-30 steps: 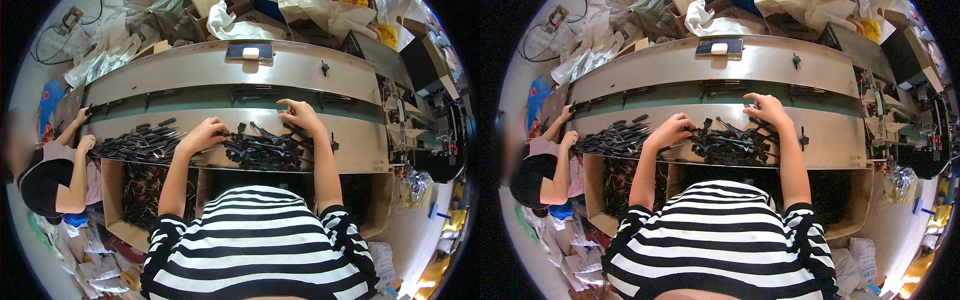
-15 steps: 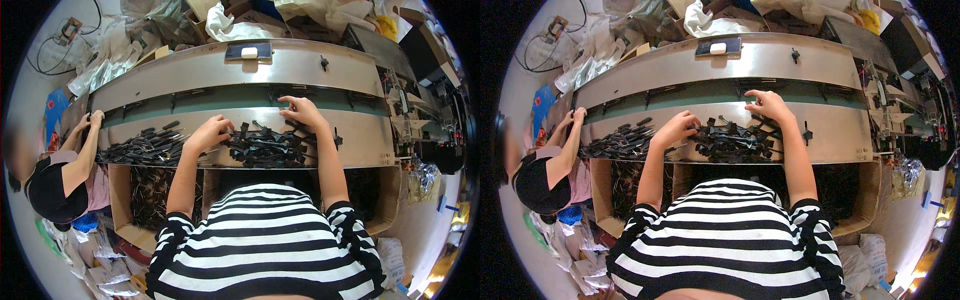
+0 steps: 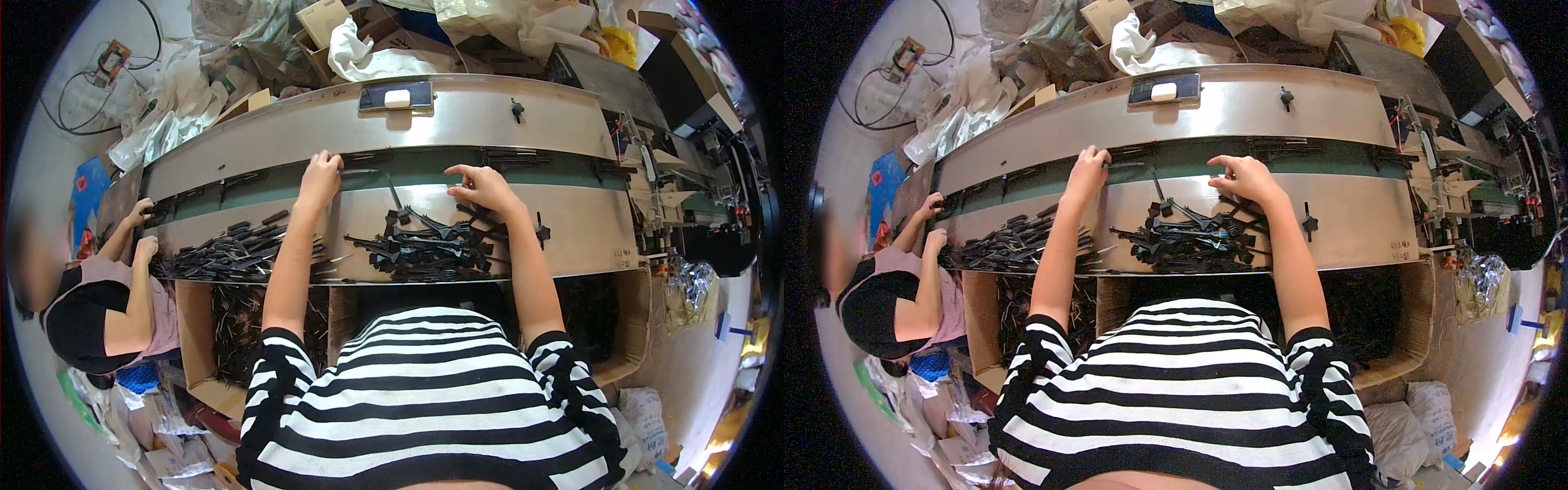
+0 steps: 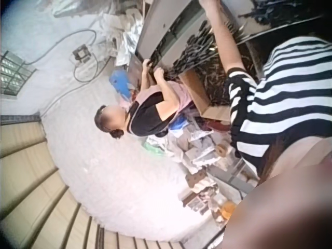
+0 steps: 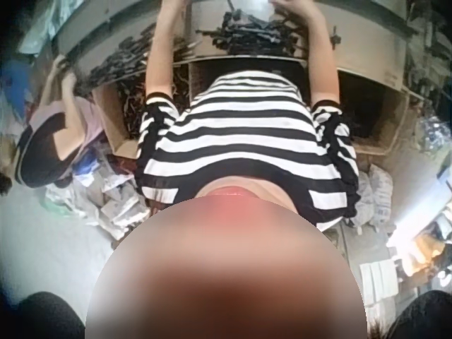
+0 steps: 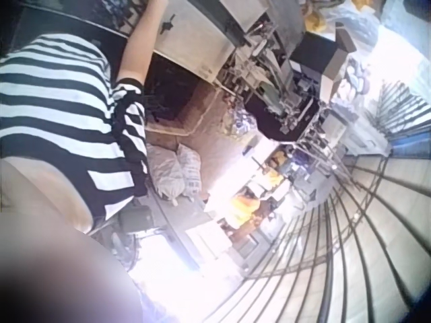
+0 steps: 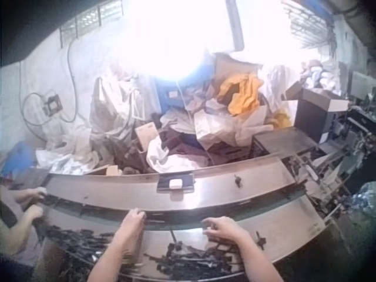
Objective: Sorting and inspecting black rubber or plastic industrial components on a metal workbench.
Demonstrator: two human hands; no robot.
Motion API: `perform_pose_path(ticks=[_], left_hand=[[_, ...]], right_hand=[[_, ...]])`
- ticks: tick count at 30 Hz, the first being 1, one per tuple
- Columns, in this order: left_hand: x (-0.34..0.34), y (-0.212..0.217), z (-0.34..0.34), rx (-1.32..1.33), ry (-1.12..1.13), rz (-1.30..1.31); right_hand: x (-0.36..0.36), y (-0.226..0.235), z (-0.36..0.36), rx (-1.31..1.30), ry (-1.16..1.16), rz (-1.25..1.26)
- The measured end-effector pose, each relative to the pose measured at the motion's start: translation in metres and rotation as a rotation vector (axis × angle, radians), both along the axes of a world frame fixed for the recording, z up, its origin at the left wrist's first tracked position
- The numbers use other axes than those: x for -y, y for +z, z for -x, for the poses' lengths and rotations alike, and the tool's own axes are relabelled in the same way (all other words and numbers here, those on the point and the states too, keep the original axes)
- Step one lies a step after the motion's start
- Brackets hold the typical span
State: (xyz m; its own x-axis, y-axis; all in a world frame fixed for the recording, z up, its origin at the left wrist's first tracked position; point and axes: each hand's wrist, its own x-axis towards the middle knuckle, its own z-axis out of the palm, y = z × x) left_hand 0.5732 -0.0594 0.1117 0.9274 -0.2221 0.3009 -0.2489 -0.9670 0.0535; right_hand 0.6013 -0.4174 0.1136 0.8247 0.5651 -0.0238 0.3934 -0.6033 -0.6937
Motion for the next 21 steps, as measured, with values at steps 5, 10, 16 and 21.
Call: perform_pose_path(ticks=[5,10,16,21], left_hand=[[0.051,0.007,0.008,-0.029,-0.099,0.172],[0.075,0.011,0.025,-0.236,-0.446,0.263],[0.060,0.018,0.031,-0.073,-0.445,0.137],[0.005,0.014,0.020,-0.019,-0.244,0.048]], right_hand=[[0.005,-0.004,0.000,0.004,-0.018,-0.007],[0.000,-0.004,0.002,0.053,-0.039,0.046],[-0.001,-0.004,0.001,0.025,-0.048,0.039],[-0.001,-0.004,0.004,0.051,-0.050,0.069]])
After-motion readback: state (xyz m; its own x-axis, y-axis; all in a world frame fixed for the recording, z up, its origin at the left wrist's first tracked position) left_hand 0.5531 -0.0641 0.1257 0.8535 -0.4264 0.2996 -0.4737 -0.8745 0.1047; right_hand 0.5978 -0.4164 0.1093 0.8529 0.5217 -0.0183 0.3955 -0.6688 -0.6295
